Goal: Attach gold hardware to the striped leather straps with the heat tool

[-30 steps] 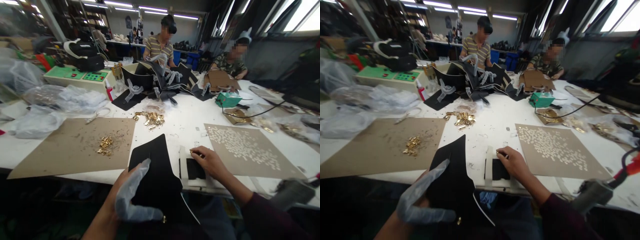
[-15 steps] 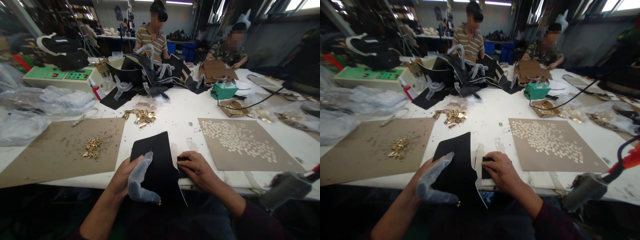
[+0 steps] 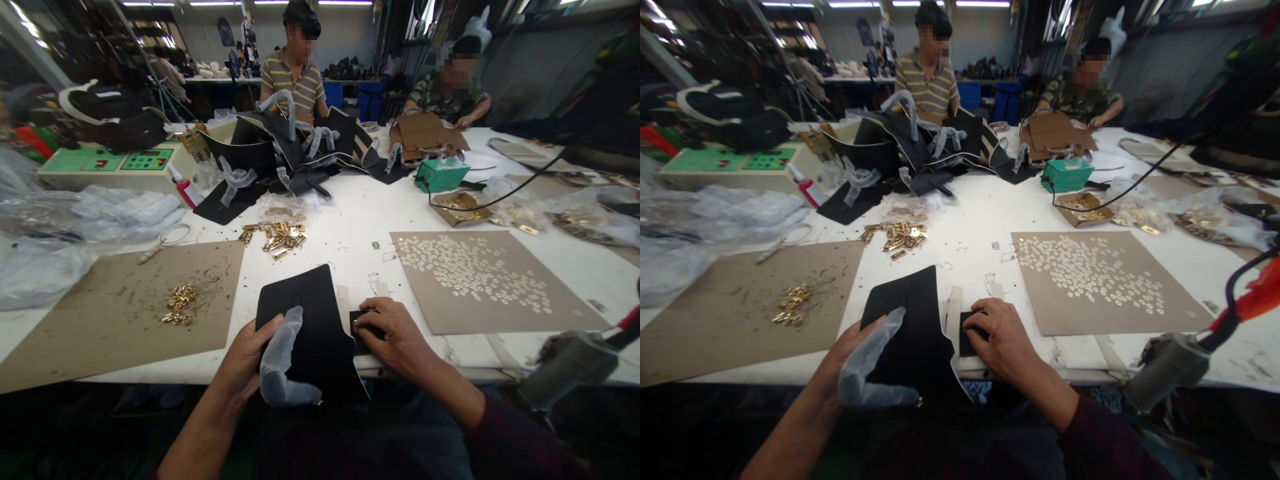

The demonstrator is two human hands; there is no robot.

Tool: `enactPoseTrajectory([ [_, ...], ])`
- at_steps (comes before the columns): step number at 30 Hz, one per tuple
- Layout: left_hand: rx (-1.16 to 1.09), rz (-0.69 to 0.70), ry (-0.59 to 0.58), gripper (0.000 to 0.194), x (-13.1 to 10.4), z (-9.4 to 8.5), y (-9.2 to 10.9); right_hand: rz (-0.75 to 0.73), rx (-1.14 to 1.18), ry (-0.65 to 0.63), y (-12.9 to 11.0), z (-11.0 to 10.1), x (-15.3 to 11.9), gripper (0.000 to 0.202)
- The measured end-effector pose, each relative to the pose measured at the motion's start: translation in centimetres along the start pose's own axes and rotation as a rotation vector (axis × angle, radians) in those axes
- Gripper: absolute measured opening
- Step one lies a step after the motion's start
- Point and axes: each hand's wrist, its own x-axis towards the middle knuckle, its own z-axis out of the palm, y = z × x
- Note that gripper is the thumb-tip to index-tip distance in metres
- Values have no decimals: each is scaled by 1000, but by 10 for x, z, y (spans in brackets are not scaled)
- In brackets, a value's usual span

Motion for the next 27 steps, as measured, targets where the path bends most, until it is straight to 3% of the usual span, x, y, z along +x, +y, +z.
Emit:
enactPoseTrajectory([
  [4, -20, -6, -17, 69, 1, -1, -3, -87, -118, 3, 1, -2, -2, 15],
  [10, -11, -7, -34, 69, 2, -4, -4, -80, -120, 16, 2, 1, -6, 15],
  [18, -11, -2, -26, 66, 1, -2, -3, -155, -289, -131, -9, -7, 3, 13],
  [23, -20, -2, -12, 69, -1, -1, -4, -115, -204, -28, -7, 0, -4, 14],
  [27, -36, 9, -24, 69, 1, -2, -5, -99, -180, -77, -6, 0, -3, 13],
])
